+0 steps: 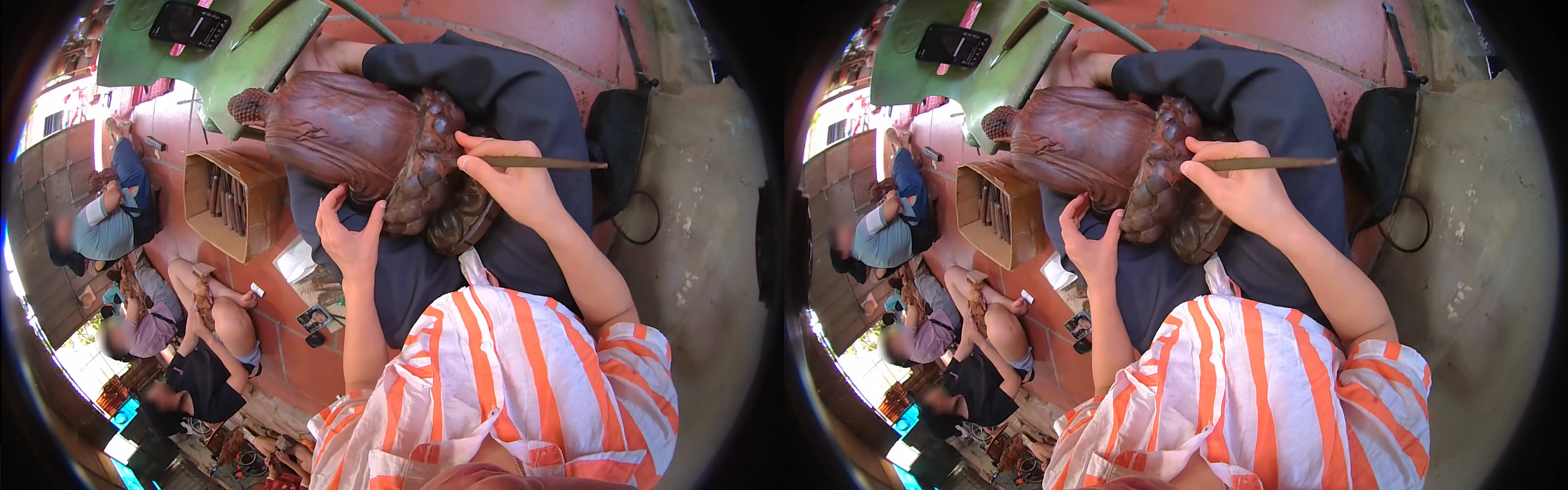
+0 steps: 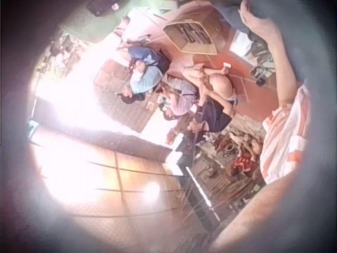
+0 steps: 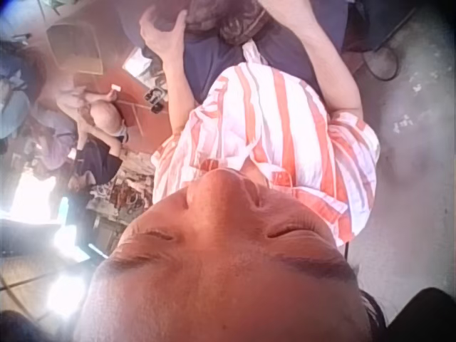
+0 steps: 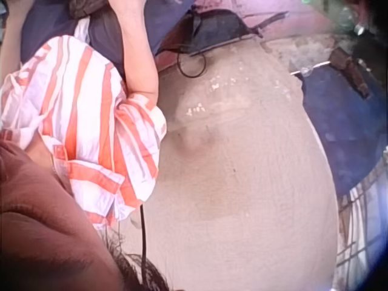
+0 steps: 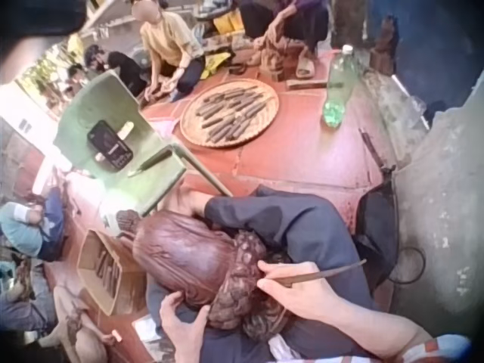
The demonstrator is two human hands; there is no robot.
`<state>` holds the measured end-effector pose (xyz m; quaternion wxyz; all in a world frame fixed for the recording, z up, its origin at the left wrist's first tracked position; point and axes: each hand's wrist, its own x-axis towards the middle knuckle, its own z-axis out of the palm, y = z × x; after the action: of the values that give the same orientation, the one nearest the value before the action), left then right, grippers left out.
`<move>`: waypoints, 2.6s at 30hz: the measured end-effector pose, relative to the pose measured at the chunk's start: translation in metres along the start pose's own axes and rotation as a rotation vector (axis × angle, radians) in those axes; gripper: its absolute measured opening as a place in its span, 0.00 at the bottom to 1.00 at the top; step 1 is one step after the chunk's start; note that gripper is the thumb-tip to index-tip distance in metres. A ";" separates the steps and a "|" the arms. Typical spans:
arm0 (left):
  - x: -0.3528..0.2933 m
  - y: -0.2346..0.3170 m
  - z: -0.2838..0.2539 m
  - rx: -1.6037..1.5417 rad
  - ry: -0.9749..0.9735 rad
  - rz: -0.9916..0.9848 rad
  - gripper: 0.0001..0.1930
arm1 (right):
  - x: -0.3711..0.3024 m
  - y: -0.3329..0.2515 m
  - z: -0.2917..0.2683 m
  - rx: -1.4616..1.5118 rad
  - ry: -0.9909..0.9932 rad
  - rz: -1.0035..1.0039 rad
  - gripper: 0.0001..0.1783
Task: The person sits on the floor and uses a small carving tool to shape and smooth the surface of a wooden Buddha statue resting on their lap. They repeatedly scrape and refine the base and lower body of the statue, rotating it occasionally to access different areas.
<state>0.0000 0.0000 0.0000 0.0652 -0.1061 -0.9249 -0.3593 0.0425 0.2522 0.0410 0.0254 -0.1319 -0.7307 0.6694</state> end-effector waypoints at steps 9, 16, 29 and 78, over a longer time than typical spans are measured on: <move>0.012 -0.003 -0.014 0.050 0.018 0.032 0.30 | 0.016 -0.006 0.004 0.115 0.002 0.040 0.11; 0.011 -0.001 -0.014 -0.139 0.155 0.081 0.23 | 0.016 -0.013 -0.006 0.324 0.121 0.079 0.06; 0.032 0.166 0.039 -0.487 -0.398 0.857 0.23 | -0.005 -0.014 0.019 -0.082 0.022 -0.159 0.16; 0.052 0.186 0.057 -0.665 -0.082 0.658 0.15 | 0.016 -0.032 0.001 -0.165 -0.273 -0.104 0.12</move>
<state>-0.0073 0.1799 0.0897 0.1017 -0.4230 -0.6786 -0.5918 0.0214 0.2530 0.0699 -0.0506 -0.0035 -0.7857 0.6165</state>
